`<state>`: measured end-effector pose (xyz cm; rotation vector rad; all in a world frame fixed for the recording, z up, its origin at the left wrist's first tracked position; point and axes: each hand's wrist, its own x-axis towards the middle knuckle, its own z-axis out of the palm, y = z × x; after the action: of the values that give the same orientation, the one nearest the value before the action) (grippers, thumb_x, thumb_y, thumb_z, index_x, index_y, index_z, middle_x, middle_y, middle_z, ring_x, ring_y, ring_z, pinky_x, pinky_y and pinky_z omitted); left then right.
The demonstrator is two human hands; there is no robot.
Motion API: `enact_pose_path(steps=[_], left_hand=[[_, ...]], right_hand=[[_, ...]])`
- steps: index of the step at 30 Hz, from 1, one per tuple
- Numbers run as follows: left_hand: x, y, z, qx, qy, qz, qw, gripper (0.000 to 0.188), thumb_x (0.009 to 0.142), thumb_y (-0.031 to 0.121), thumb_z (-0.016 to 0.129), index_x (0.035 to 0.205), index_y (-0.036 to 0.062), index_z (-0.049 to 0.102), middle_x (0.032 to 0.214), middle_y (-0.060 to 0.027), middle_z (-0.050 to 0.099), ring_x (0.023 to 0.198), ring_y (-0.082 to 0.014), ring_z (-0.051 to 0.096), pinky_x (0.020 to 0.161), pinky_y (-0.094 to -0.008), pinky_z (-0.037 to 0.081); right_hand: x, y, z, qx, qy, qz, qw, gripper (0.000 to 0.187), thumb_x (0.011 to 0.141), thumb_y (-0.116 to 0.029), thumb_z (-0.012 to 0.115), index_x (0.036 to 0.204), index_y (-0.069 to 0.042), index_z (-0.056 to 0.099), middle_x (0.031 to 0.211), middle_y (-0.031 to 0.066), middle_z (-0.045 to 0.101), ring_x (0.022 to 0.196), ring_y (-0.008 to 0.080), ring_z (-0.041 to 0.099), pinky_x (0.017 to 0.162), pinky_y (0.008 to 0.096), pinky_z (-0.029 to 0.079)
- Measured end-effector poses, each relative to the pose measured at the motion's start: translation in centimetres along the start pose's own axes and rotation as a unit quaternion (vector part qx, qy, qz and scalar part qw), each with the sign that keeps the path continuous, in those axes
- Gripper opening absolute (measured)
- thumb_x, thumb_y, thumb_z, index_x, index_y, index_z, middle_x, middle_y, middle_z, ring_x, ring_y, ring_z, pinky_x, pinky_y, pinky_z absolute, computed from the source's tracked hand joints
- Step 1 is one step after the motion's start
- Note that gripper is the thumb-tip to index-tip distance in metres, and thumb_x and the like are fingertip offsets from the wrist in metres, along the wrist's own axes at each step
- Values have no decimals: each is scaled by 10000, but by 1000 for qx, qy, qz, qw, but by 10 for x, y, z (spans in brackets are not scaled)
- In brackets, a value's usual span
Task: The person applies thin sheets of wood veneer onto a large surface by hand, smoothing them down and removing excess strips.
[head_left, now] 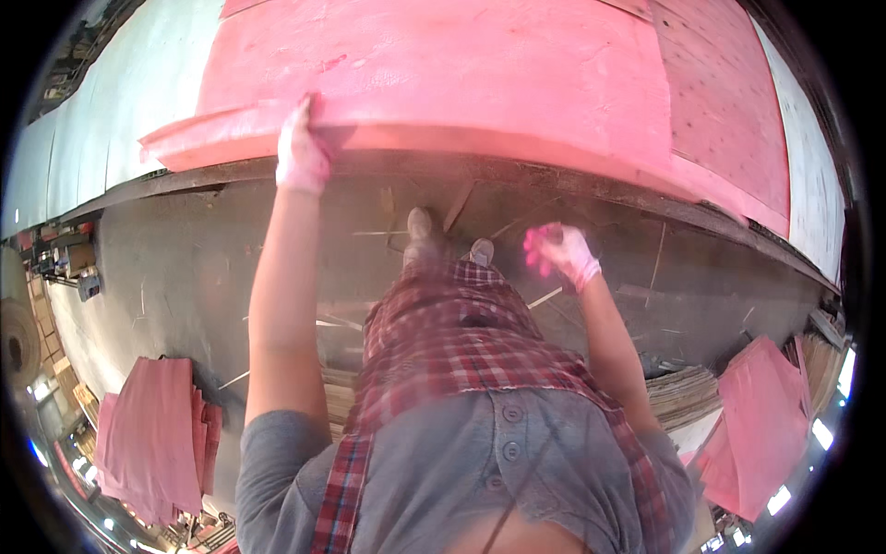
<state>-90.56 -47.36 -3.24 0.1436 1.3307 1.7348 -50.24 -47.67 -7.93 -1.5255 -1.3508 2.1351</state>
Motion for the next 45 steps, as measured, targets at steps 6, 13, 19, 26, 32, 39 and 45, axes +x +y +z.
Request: enact_pose_path(steps=[6, 13, 19, 26, 32, 39, 45], left_hand=[[93, 23, 54, 92, -60, -125, 986, 286, 882, 274, 456, 1100, 90, 432, 1012, -235, 575, 836, -330, 619, 672, -389, 543], [132, 3, 56, 98, -33, -150, 983, 336, 880, 254, 456, 1164, 80, 412, 1017, -212, 569, 824, -339, 613, 675, -395, 528], [154, 1, 61, 66, -72, -134, 986, 311, 886, 240, 454, 1156, 89, 419, 1041, -233, 553, 892, -329, 602, 730, -393, 535], [164, -10, 53, 66, -59, -139, 986, 325, 890, 236, 448, 1161, 63, 400, 1049, -250, 541, 887, -357, 596, 748, -401, 533], [177, -31, 50, 55, -37, -148, 987, 317, 881, 234, 463, 1146, 68, 407, 1045, -232, 545, 886, -374, 590, 744, -411, 532], [171, -28, 48, 64, -23, -137, 988, 376, 860, 250, 491, 1175, 67, 396, 1021, -219, 551, 884, -376, 585, 801, -456, 475], [174, -30, 46, 40, -12, -146, 988, 263, 842, 239, 529, 1075, 142, 452, 1032, -212, 556, 924, -386, 576, 777, -470, 489]], right_hand=[[66, -89, 22, -90, 18, -18, 996, 381, 769, -352, 640, 822, 15, 553, 686, 113, 602, 453, 145, 533, 385, 244, 387], [153, -112, 57, -180, -42, 55, 981, 326, 798, -288, 574, 840, 35, 572, 671, 102, 595, 483, 163, 564, 387, 266, 423], [182, -108, 71, -207, 67, 55, 974, 312, 755, -303, 567, 694, 3, 590, 561, 112, 581, 439, 174, 540, 434, 302, 421], [196, -107, 69, -226, 39, 77, 970, 316, 799, -303, 523, 710, -7, 587, 546, 81, 566, 422, 149, 510, 424, 303, 411], [243, -99, 71, -333, 14, 118, 936, 416, 827, -371, 456, 699, -4, 604, 511, 89, 562, 435, 172, 527, 443, 315, 436], [182, -96, 34, 197, 99, -70, 973, 213, 819, -188, 552, 937, -13, 580, 721, 119, 608, 586, 186, 603, 513, 303, 493], [89, -117, -111, 176, 366, -353, 843, 302, 870, -250, 481, 1044, -7, 529, 878, 118, 605, 764, 182, 590, 678, 300, 496]])
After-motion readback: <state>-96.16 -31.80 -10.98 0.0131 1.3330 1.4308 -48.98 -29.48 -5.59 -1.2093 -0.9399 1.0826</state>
